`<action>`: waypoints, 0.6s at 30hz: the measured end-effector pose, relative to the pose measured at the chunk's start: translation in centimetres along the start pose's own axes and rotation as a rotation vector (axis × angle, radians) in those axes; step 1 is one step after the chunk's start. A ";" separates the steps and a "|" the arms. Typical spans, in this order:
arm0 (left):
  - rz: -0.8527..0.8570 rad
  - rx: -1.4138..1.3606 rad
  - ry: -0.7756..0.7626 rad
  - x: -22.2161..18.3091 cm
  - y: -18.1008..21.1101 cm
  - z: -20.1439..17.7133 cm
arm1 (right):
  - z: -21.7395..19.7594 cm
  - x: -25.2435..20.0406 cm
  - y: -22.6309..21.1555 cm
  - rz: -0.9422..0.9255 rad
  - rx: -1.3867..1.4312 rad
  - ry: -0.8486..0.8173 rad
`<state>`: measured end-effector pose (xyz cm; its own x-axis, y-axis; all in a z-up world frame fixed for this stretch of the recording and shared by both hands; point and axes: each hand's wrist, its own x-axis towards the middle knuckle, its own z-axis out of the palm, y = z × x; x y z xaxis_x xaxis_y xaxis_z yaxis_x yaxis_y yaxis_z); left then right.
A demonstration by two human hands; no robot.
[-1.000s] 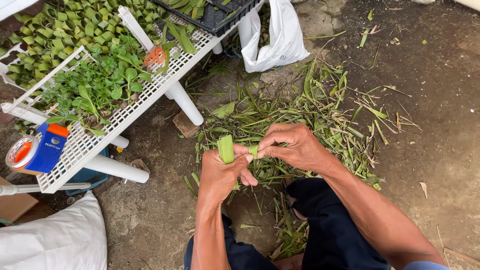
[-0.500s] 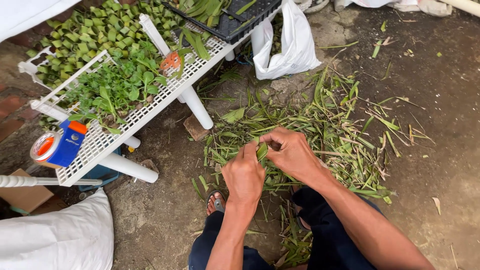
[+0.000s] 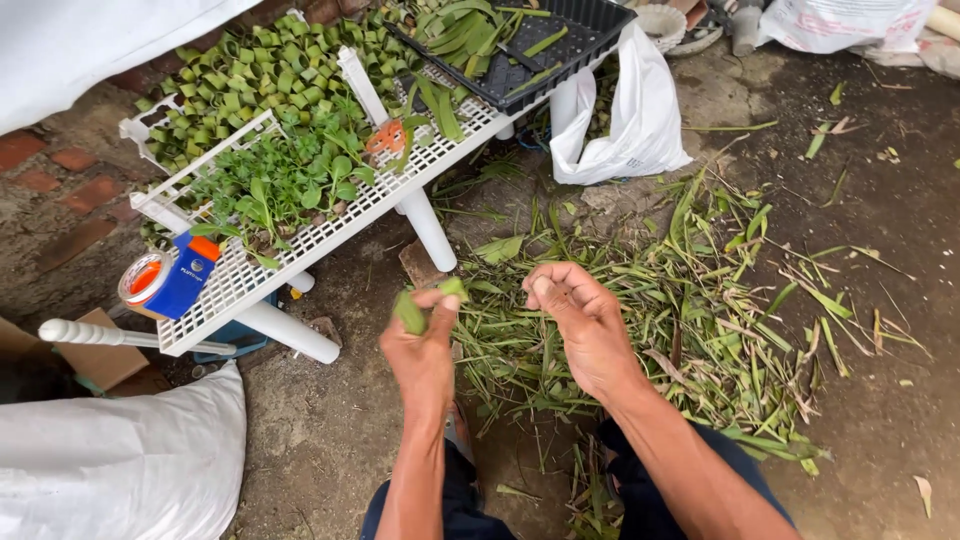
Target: The person is stripping leaves from stems and then using a small knife to remove the central midrib from each leaf.
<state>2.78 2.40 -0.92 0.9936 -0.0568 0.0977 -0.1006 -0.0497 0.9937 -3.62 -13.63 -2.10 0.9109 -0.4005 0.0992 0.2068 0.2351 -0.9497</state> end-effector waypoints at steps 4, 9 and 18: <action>0.318 0.228 0.218 4.3 3.4 -2.2 | 0.5 1.6 0.6 0.273 0.240 0.044; 0.375 0.274 0.303 25.4 7.7 -5.4 | 1.2 1.8 0.6 0.230 0.203 -0.030; -0.403 -0.347 -0.116 9.7 -0.6 2.0 | 0.3 1.8 -1.9 0.248 0.199 0.147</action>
<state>12.34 -0.15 -0.64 0.9357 -0.2118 -0.2821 0.3297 0.2407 0.9129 -2.32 -14.54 -0.03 0.8841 -0.4291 -0.1852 0.0639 0.5035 -0.8616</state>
